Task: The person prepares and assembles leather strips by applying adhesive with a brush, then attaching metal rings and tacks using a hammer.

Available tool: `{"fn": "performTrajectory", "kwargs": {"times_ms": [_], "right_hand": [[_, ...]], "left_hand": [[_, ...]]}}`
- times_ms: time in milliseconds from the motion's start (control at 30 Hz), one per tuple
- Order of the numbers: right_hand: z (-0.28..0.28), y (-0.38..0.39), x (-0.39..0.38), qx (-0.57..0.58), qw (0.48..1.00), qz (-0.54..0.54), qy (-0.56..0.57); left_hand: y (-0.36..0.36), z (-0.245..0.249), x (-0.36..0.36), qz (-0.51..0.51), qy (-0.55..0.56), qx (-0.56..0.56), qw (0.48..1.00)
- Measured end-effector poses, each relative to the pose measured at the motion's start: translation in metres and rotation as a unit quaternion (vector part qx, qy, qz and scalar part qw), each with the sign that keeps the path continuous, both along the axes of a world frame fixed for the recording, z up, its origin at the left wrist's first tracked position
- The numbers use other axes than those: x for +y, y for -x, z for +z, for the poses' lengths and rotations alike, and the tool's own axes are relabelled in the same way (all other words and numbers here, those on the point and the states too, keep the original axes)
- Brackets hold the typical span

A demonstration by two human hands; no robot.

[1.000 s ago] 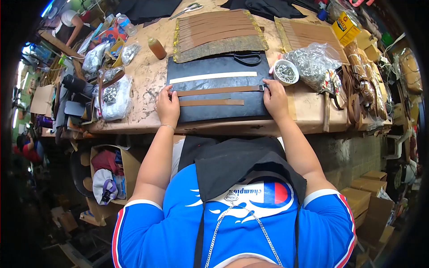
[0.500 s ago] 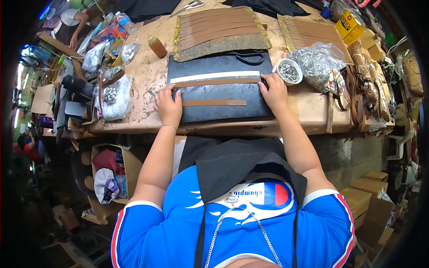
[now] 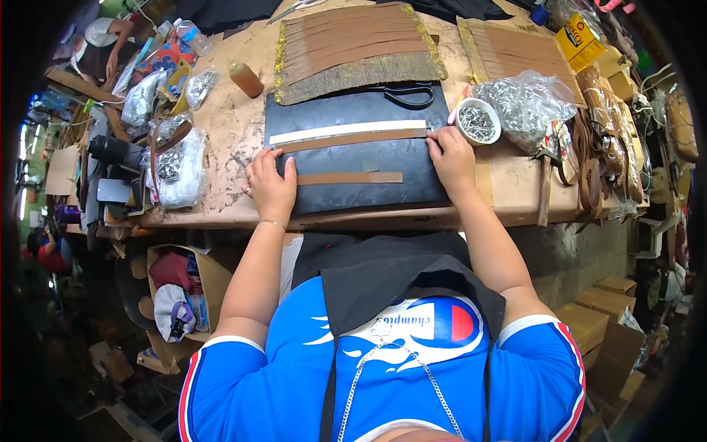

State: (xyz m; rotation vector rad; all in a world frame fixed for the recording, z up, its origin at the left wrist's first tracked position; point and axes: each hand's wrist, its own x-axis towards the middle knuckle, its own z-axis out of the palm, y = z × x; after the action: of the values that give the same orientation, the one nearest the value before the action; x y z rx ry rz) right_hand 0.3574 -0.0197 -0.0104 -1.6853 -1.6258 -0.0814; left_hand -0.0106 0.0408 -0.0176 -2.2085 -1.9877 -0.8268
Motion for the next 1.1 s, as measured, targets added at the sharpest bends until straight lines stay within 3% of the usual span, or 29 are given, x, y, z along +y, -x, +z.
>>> {"fn": "performTrajectory", "kwargs": {"times_ms": [500,1100], "right_hand": [[0.003,0.0,0.003,0.034,0.999,-0.001,0.01],[0.005,0.0,0.002,0.027,1.0,0.002,0.013]], "left_hand": [[-0.001,0.007,-0.001,-0.008,0.047,-0.014,0.999],[0.003,0.001,0.001,-0.027,0.015,-0.005,1.0]]}}
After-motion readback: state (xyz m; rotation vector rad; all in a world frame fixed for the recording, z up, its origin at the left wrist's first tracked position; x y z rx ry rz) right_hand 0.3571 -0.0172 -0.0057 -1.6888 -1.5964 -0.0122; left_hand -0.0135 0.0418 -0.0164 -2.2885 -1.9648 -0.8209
